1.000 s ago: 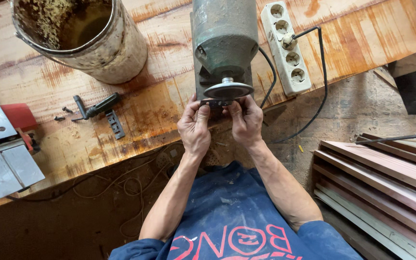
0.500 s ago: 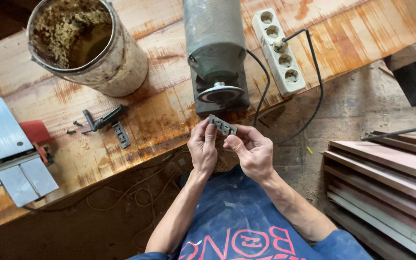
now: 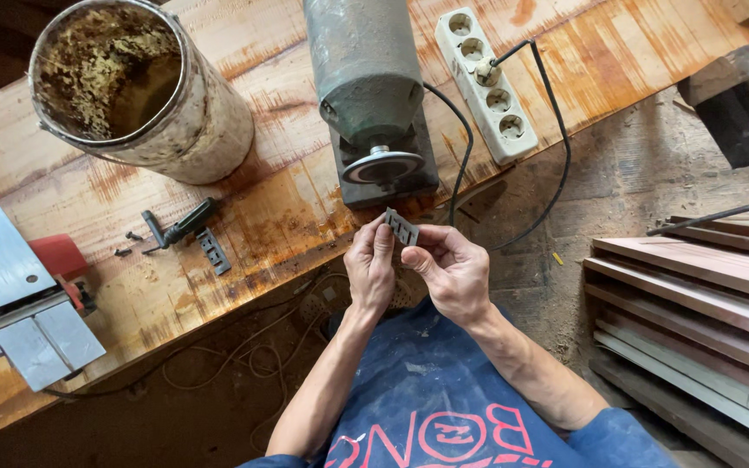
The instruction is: The person repeatedly presses small metal brackets against a bench grinder wheel to smooth their edges. They rotate and reposition each piece to grind different sides, then briefly inspect the result before continuing with the next piece.
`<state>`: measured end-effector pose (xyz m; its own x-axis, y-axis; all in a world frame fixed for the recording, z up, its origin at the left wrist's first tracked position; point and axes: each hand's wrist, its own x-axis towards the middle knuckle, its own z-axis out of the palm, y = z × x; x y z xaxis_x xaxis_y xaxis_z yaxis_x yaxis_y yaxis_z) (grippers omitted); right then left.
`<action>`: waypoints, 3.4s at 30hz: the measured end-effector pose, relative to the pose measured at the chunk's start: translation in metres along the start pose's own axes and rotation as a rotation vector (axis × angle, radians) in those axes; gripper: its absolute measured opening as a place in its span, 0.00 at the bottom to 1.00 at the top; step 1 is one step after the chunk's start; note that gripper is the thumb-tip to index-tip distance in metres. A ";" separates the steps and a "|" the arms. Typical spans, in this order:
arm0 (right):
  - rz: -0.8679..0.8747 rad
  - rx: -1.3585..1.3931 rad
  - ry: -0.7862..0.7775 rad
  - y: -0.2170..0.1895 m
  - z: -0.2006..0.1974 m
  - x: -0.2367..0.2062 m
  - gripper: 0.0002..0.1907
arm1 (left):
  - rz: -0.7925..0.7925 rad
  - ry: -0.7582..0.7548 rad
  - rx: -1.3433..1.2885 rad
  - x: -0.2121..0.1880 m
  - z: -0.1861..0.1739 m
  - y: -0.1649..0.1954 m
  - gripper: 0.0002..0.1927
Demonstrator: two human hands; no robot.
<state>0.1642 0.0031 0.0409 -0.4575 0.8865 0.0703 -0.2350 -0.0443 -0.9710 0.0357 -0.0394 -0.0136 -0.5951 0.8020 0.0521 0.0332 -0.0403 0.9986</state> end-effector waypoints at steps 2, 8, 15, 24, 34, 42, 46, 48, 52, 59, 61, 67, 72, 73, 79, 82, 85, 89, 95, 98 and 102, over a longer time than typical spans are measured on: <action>-0.007 -0.006 -0.006 -0.001 0.000 0.001 0.20 | -0.012 -0.003 -0.002 0.000 0.000 0.000 0.22; 0.000 -0.015 -0.018 -0.003 0.002 0.005 0.20 | 0.012 -0.002 0.023 0.003 0.000 0.001 0.22; 0.013 -0.030 -0.022 -0.004 -0.001 0.004 0.19 | -0.043 -0.027 0.034 0.002 -0.001 0.001 0.23; -0.517 -0.497 -0.103 -0.013 -0.015 0.019 0.11 | 0.050 -0.110 -0.471 0.002 -0.025 0.002 0.24; -0.358 -0.321 -0.073 0.000 -0.013 0.017 0.12 | 0.053 -0.074 -0.429 -0.009 -0.032 -0.001 0.24; -0.346 -0.345 -0.094 0.010 -0.013 0.022 0.11 | 0.012 -0.043 -0.447 -0.007 -0.032 -0.006 0.23; -0.348 -0.413 -0.089 0.017 -0.014 0.028 0.08 | 0.024 0.001 -0.277 -0.002 -0.033 -0.013 0.19; -0.344 -0.400 -0.081 0.025 -0.014 0.035 0.07 | 0.159 0.039 -0.138 0.006 -0.034 -0.018 0.15; -0.380 -0.338 -0.079 0.042 -0.010 0.054 0.08 | 0.340 0.088 -0.097 0.028 -0.029 -0.025 0.13; -0.388 -0.246 -0.018 0.050 0.012 0.071 0.10 | 0.129 0.058 -0.569 0.044 -0.019 -0.019 0.16; -0.345 -0.281 -0.006 0.049 0.015 0.072 0.10 | 0.140 0.077 -0.559 0.046 -0.019 -0.019 0.17; -0.265 -0.344 0.040 0.048 0.018 0.076 0.09 | 0.095 0.111 -0.534 0.049 -0.019 -0.017 0.18; -0.235 -0.302 0.034 0.048 0.017 0.077 0.10 | 0.121 0.110 -0.432 0.050 -0.020 -0.010 0.18; -0.223 -0.283 0.033 0.047 0.016 0.077 0.11 | 0.131 0.108 -0.423 0.050 -0.019 -0.009 0.18; -0.197 -0.261 0.021 0.044 0.012 0.077 0.12 | 0.095 0.105 -0.392 0.048 -0.017 -0.006 0.18; -0.187 -0.265 0.032 0.042 0.011 0.076 0.12 | 0.099 0.118 -0.348 0.048 -0.015 -0.007 0.16; -0.188 -0.264 0.037 0.041 0.010 0.076 0.12 | 0.143 0.130 -0.255 0.048 -0.015 -0.009 0.15; -0.211 -0.273 0.017 0.043 0.010 0.078 0.12 | 0.116 0.138 -0.277 0.048 -0.017 -0.012 0.15; -0.208 -0.278 0.008 0.044 0.010 0.079 0.13 | 0.142 0.138 -0.297 0.046 -0.020 -0.012 0.14; -0.202 -0.327 0.019 0.043 0.011 0.080 0.13 | -0.060 0.153 -0.394 0.044 -0.021 -0.011 0.17; -0.214 -0.343 0.003 0.042 0.013 0.081 0.13 | 0.000 0.176 -0.351 0.045 -0.022 -0.010 0.16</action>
<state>0.1061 0.0671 0.0089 -0.4265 0.8604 0.2790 -0.0250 0.2972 -0.9545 -0.0092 -0.0163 -0.0214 -0.7249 0.6885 0.0213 -0.2254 -0.2663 0.9372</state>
